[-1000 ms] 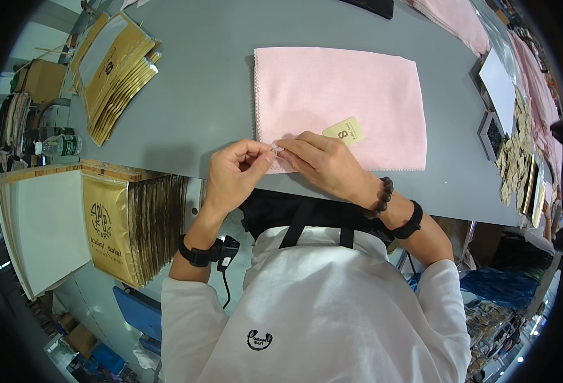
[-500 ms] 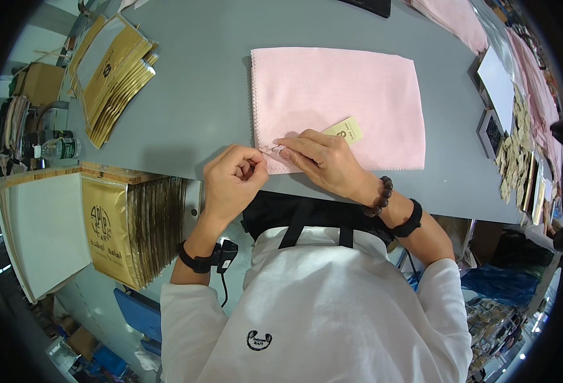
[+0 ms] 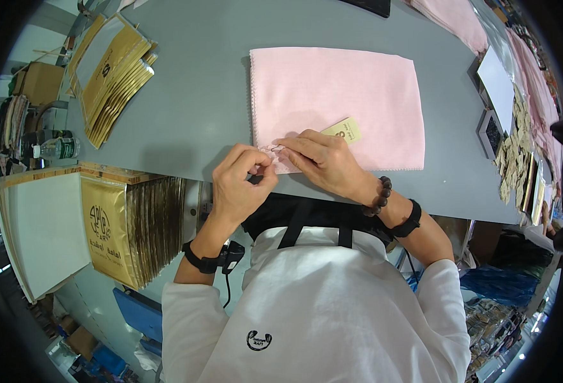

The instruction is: The person folds a pink cloth on a table, attaches a tag, places it into a gold packaging bag, and sets the bag aside. The person repeats this sequence multiple times with additional pink cloths.

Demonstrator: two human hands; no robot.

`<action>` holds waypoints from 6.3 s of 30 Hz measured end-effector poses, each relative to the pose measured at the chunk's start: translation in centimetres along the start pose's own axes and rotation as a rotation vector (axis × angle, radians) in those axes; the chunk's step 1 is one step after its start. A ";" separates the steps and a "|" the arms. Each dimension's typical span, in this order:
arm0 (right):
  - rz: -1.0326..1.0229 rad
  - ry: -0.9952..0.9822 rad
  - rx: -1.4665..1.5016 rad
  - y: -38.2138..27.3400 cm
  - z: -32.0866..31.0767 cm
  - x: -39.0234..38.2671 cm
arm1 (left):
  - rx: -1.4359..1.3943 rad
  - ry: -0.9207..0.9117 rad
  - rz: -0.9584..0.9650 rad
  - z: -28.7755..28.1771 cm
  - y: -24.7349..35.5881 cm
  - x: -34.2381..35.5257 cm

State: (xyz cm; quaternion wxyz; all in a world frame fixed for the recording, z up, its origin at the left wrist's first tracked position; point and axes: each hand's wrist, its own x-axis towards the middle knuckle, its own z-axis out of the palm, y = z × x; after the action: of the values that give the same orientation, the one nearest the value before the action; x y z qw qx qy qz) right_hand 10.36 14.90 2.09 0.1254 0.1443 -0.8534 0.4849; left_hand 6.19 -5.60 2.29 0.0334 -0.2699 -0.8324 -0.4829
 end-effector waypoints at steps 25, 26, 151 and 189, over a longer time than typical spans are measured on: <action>-0.076 -0.028 -0.031 0.1 0.4 -0.1 | -0.476 -0.328 -0.585 -2.1 -0.1 2.0; -0.080 -0.027 -0.033 0.1 0.4 -0.1 | -0.485 -0.321 -0.576 -2.0 -0.2 1.9; -0.001 -0.131 -0.060 6.8 -8.8 7.7 | 0.231 -0.207 -0.135 1.2 -2.3 11.3; -0.112 -0.498 -0.208 3.6 -2.1 7.0 | -0.100 -0.051 -0.340 -1.2 -2.9 3.9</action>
State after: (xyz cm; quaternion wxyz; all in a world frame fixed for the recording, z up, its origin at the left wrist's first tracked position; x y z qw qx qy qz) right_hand 2.72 17.65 2.77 -0.0478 0.2922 -0.8940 0.3364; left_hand 1.22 -6.09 1.90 -0.0833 -0.1388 -0.8415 -0.5154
